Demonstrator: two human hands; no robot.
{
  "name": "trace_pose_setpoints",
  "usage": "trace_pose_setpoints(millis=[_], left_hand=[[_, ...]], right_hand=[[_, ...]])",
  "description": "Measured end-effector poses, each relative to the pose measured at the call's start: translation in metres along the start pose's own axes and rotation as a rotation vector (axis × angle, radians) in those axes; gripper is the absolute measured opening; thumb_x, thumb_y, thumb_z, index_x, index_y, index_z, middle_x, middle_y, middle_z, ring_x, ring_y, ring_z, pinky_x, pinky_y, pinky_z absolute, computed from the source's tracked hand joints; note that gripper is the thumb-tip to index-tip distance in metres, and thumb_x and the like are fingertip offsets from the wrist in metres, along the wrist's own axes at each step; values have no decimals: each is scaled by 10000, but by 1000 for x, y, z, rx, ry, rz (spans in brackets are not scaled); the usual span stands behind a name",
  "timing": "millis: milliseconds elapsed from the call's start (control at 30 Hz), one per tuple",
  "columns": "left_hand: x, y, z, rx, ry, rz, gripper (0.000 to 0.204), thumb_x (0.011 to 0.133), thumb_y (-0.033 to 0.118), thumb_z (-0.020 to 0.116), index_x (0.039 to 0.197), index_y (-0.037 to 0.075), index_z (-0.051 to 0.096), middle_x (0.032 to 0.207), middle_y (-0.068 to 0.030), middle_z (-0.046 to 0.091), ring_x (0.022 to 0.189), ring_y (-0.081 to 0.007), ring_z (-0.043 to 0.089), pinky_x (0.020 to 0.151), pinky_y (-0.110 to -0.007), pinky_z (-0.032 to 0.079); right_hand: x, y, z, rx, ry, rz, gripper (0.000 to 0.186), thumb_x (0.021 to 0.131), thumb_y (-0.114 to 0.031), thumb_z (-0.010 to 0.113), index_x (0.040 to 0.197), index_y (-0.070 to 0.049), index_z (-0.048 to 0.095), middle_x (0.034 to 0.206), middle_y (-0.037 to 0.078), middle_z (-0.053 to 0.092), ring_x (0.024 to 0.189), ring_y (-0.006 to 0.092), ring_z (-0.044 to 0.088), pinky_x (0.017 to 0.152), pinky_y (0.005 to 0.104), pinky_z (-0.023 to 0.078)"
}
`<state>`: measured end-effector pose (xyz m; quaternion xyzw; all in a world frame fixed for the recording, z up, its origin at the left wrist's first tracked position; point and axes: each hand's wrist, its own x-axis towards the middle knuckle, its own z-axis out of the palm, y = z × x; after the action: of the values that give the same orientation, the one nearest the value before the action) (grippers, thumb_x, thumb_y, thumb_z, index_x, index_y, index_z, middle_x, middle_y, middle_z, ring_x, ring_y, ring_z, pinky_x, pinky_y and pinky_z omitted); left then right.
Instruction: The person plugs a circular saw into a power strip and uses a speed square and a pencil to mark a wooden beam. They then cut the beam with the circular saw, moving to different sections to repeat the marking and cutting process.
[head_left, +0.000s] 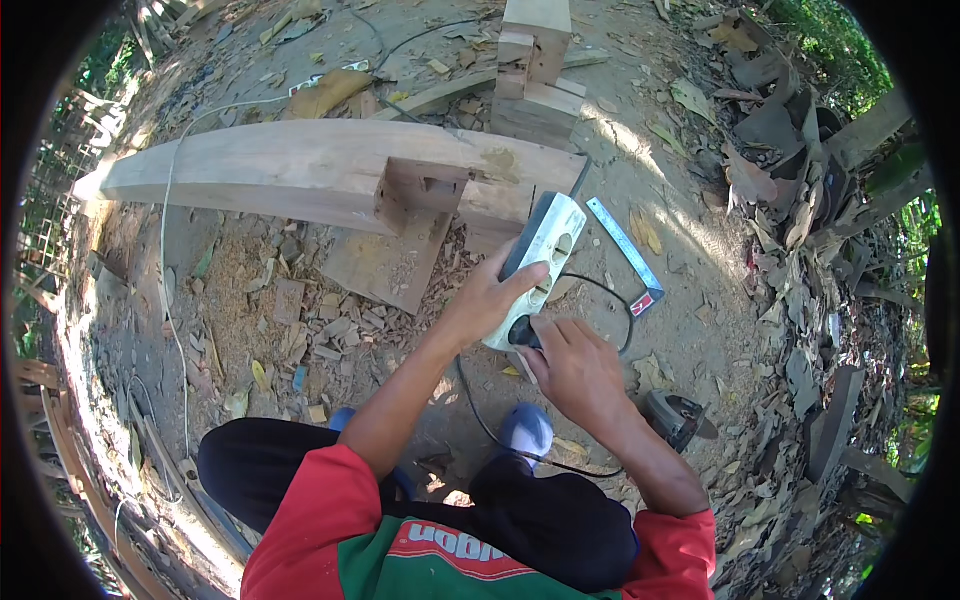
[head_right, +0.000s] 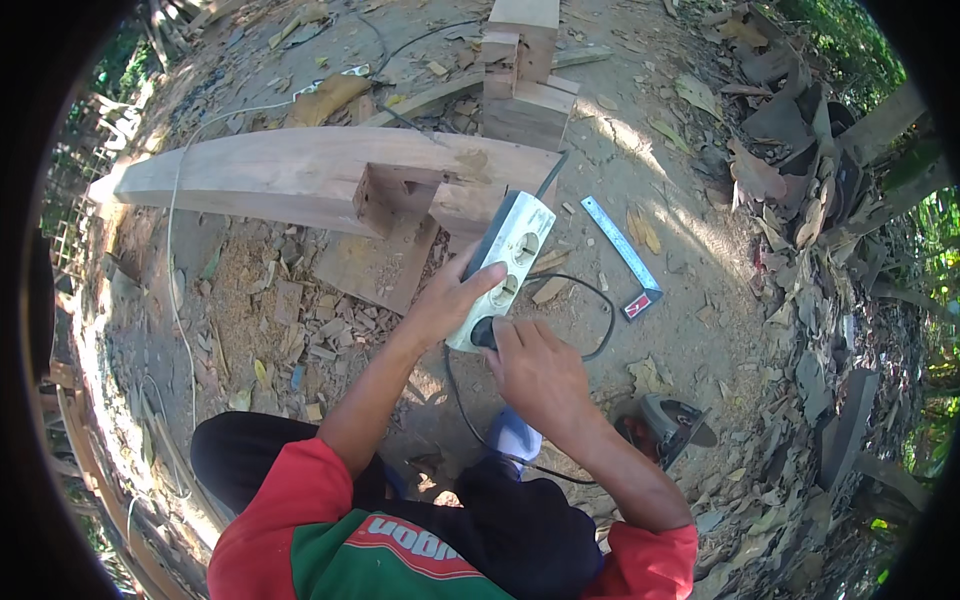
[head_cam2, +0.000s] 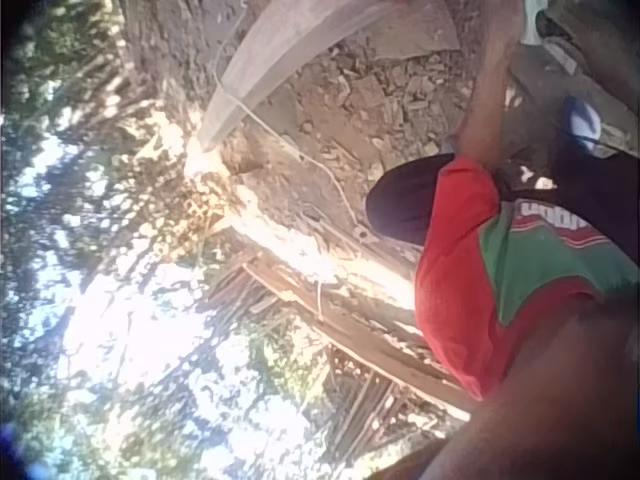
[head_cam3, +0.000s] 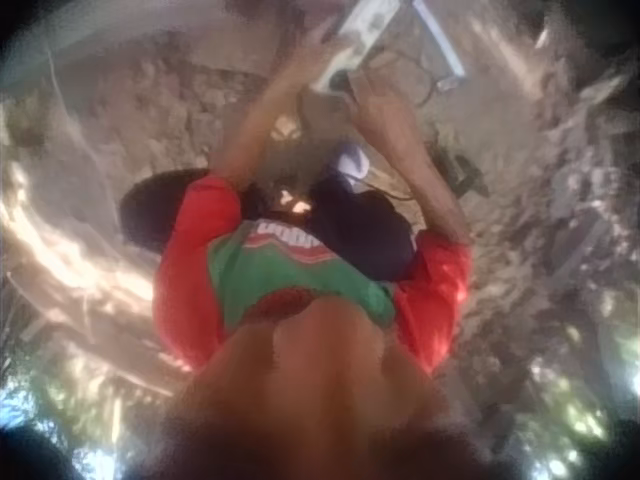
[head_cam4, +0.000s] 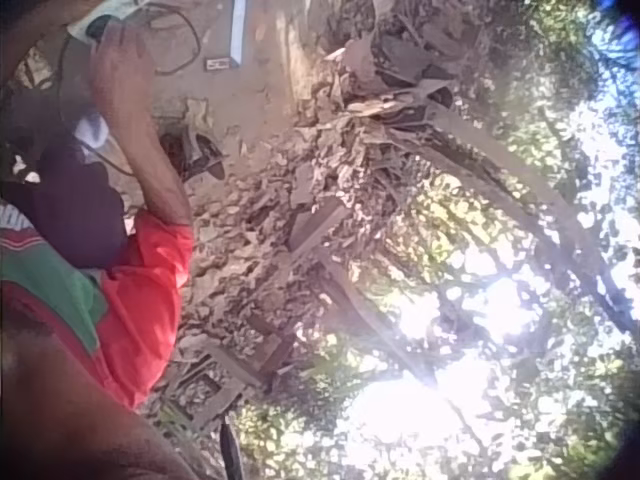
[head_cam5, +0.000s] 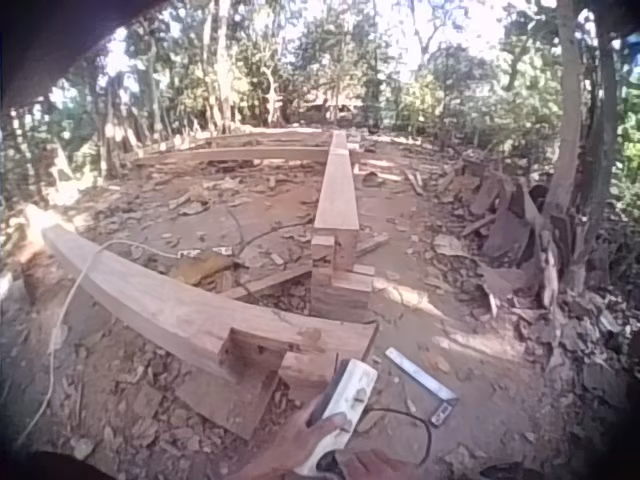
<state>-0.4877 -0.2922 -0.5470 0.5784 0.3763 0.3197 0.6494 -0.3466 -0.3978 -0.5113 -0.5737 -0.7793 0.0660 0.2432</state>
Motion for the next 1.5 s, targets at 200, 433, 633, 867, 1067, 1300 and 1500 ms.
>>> trace_pose_setpoints(millis=[200, 433, 633, 867, 1067, 1300, 1500], left_hand=[[-9, -14, 16, -56, -18, -7, 627, 955, 450, 566, 1367, -14, 476, 1170, -127, 627, 1052, -169, 577, 946, -319, 435], [-11, -27, 44, -104, -81, -88, 578, 989, 368, 551, 1413, -7, 432, 1220, -98, 585, 1085, -140, 535, 951, -296, 428], [29, -59, 65, 163, -132, -50, 761, 960, 461, 565, 1498, 4, 282, 1424, -185, 456, 1276, -242, 482, 1062, -348, 366], [10, -87, 34, 108, -273, -251, 789, 923, 472, 611, 1461, -40, 344, 1432, -250, 461, 1343, -302, 447, 1075, -372, 376], [0, -116, -23, 128, -57, -442, 551, 947, 427, 595, 1351, 57, 534, 1246, -138, 613, 1109, -202, 606, 927, -324, 474], [-11, -128, -37, 129, -22, -520, 480, 967, 434, 569, 1289, 80, 584, 1135, -57, 640, 983, -141, 620, 837, -297, 485], [6, -129, 29, 41, -240, -326, 469, 977, 412, 568, 1289, 62, 575, 1155, -71, 650, 1003, -148, 643, 870, -302, 498]], right_hand=[[-23, 3, 0, 7, -107, 14, 219, 827, -173, 699, 936, -35, 568, 769, 118, 580, 723, 306, 616, 610, 410, 499], [-46, 15, -13, 23, -188, 37, 204, 824, -152, 698, 926, -37, 565, 745, 130, 579, 704, 321, 613, 599, 428, 496], [-49, 106, -1, -102, -8, 140, 183, 843, -192, 668, 938, -54, 592, 801, 149, 632, 737, 354, 633, 648, 455, 520], [-108, 333, -52, -794, -383, 242, 171, 889, -193, 574, 992, -95, 671, 927, 116, 684, 926, 289, 654, 820, 423, 522], [-119, 380, 22, -531, -438, 874, 297, 906, -309, 553, 981, -57, 692, 934, 178, 694, 928, 347, 676, 844, 463, 536], [-81, 292, 138, -71, -25, 1381, 694, 795, -648, 638, 965, 22, 702, 942, 261, 692, 900, 400, 682, 780, 485, 528], [-121, 363, 133, 851, 640, 1599, 236, 837, -289, 666, 847, -56, 624, 716, 120, 656, 733, 232, 688, 626, 360, 543]])
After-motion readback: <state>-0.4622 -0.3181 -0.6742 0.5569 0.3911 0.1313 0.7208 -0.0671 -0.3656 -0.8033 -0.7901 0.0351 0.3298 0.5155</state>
